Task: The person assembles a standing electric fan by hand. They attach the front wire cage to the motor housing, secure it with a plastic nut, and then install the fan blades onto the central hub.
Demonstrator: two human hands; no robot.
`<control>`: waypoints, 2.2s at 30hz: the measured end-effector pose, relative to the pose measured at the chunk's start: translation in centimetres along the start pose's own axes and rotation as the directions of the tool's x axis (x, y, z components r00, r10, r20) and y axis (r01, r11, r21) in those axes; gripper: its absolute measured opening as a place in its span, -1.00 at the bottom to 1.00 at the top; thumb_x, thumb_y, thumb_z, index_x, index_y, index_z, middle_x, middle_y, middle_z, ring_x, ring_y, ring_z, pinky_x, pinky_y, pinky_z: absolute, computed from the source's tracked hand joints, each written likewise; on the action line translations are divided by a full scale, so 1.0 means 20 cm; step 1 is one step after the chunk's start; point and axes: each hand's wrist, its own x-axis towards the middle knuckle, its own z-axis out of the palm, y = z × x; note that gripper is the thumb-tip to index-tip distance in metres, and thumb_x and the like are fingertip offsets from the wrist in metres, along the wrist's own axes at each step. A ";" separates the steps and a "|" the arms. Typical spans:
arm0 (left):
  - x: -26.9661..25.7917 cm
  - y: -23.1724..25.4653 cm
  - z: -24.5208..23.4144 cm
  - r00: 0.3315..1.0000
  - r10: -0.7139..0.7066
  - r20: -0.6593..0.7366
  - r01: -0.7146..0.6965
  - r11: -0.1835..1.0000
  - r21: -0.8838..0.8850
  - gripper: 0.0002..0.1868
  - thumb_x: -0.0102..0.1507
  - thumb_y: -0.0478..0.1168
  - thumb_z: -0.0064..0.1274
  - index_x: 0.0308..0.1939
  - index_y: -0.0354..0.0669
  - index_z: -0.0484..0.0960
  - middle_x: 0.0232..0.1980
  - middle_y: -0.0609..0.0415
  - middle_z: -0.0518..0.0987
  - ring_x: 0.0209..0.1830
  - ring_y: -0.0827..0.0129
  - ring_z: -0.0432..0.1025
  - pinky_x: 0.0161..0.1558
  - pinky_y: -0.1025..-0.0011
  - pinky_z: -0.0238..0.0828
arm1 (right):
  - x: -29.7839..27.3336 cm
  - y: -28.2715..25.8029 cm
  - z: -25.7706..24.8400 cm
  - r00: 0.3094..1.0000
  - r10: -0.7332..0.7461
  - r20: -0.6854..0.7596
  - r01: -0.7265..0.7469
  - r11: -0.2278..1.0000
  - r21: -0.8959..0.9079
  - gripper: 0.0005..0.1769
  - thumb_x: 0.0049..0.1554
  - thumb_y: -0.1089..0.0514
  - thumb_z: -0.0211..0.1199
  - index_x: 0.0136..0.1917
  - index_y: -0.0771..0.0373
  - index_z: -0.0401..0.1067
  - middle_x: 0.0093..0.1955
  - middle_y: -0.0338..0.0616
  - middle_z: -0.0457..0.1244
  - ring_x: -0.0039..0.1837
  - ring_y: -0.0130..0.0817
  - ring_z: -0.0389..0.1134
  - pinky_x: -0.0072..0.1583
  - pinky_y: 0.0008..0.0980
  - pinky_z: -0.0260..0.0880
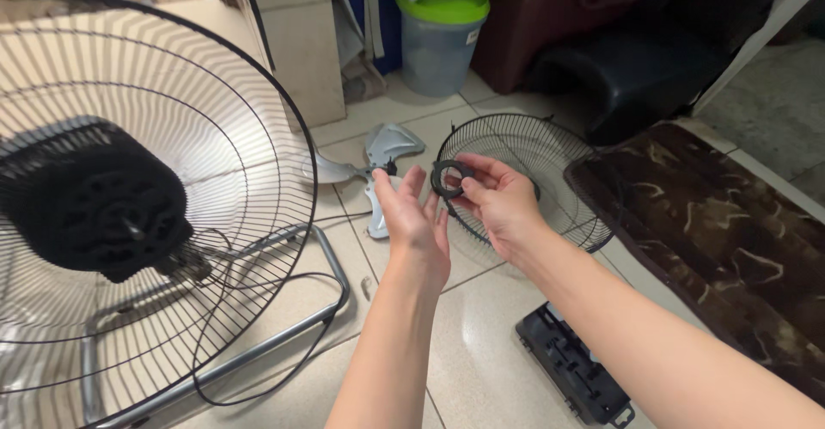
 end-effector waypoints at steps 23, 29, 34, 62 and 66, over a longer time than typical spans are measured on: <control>-0.62 1.38 0.55 0.935 0.279 0.220 -0.326 0.429 0.842 -0.26 0.30 0.32 -0.33 0.29 -0.10 0.50 0.30 -0.04 0.45 0.29 0.26 0.29 0.25 0.22 0.14 | -0.52 -0.81 0.82 0.714 -0.697 0.068 0.610 0.572 -0.549 -0.36 -0.16 0.15 0.63 0.20 0.13 0.51 0.14 -0.08 0.34 0.08 -0.31 0.40 0.10 -0.32 0.46; -0.86 1.59 0.21 0.636 0.558 0.534 -0.673 0.062 0.737 -0.61 0.31 -0.11 -0.01 0.17 -0.15 0.60 0.16 -0.02 0.64 0.28 0.27 0.49 0.21 0.33 0.43 | -0.69 -0.54 1.12 0.794 -0.588 0.157 0.600 0.711 -0.367 -0.38 -0.16 0.17 0.59 0.18 0.16 0.49 0.14 -0.11 0.42 0.03 -0.36 0.41 0.05 -0.38 0.47; -1.01 1.71 -0.04 0.379 0.602 0.703 -0.511 -0.498 0.701 -0.62 0.22 -0.26 0.16 0.13 -0.14 0.62 0.13 -0.08 0.60 0.14 0.05 0.51 0.16 0.21 0.41 | -0.78 -0.30 1.30 0.886 -0.404 0.226 0.454 0.853 -0.256 -0.44 -0.14 0.25 0.53 0.15 0.20 0.47 0.13 -0.12 0.45 0.02 -0.48 0.45 -0.09 -0.48 0.54; -0.92 1.82 -0.29 0.556 0.677 0.483 -0.062 -0.545 0.836 -0.52 0.25 -0.46 -0.10 0.15 0.11 0.64 -0.05 -0.16 0.66 -0.05 -0.08 0.57 -0.01 0.06 0.49 | -0.78 0.04 1.65 0.768 -0.623 0.151 0.625 0.675 -0.393 -0.45 -0.18 0.35 0.54 0.11 0.31 0.51 0.07 -0.09 0.31 0.04 -0.32 0.48 -0.10 -0.47 0.53; -0.92 1.83 -0.28 0.603 0.659 0.450 -0.031 -0.544 0.838 -0.50 0.25 -0.46 -0.11 0.19 0.10 0.61 -0.08 -0.19 0.65 -0.06 -0.10 0.57 -0.02 0.06 0.50 | -0.77 0.01 1.61 0.672 -0.684 0.284 0.723 0.525 -0.449 -0.48 -0.13 0.38 0.51 0.13 0.32 0.52 0.09 -0.04 0.29 -0.10 -0.29 0.47 -0.14 -0.50 0.57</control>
